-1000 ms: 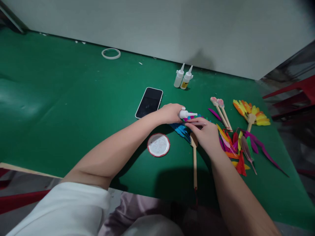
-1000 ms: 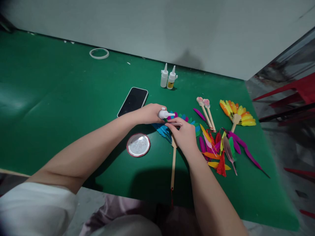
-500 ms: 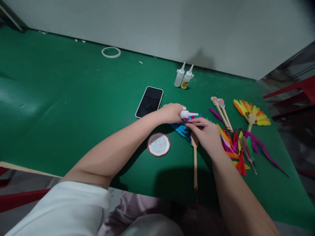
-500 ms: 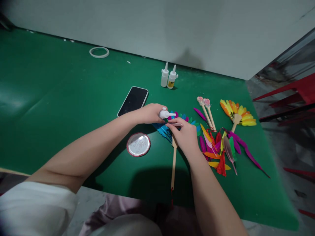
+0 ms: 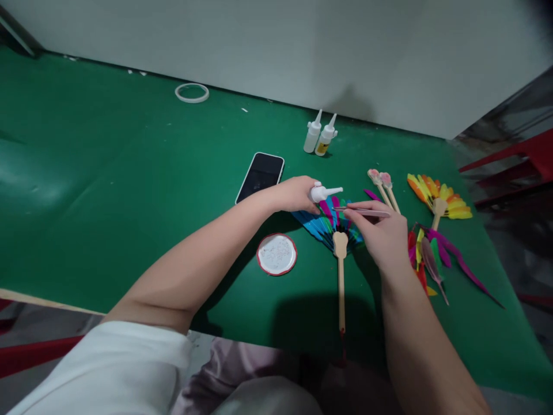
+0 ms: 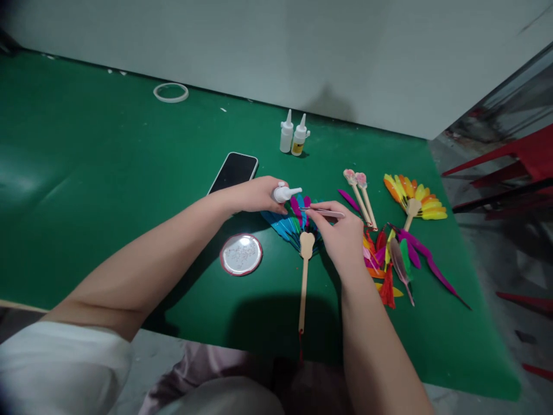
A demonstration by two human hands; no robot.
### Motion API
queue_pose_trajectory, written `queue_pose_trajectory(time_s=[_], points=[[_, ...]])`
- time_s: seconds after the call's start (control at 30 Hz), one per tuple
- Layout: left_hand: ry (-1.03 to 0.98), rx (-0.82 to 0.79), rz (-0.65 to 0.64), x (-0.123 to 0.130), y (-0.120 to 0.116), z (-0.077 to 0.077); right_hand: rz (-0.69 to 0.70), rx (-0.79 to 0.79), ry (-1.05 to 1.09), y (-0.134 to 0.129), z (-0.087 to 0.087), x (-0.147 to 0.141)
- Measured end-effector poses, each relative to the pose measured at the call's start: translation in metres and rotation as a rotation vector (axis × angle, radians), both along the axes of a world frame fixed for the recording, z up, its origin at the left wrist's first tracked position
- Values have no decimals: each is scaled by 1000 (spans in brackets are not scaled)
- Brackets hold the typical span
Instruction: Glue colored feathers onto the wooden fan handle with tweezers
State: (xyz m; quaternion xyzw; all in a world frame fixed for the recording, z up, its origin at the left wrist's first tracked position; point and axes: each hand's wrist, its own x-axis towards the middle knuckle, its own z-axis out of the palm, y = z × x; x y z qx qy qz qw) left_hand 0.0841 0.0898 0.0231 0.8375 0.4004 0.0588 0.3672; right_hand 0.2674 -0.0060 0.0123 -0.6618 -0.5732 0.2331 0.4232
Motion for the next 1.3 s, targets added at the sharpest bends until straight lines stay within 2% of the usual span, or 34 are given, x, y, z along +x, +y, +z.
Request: queue_pose_trajectory(time_s=[0.2, 0.47, 0.8, 0.93, 1.1, 1.3], points=[[3, -40, 42, -6, 1, 7, -48, 22, 14, 0, 1, 0], [30, 33, 5, 3, -2, -3, 11, -5, 28, 0, -2, 0], [20, 30, 35, 3, -5, -4, 13, -28, 66, 0, -1, -3], [-3, 24, 36, 3, -5, -4, 64, -29, 37, 0, -4, -2], [38, 98, 7, 5, -4, -6, 156, -30, -54, -2, -10, -2], [64, 128, -8, 5, -3, -10, 153, -17, -36, -1, -14, -4]])
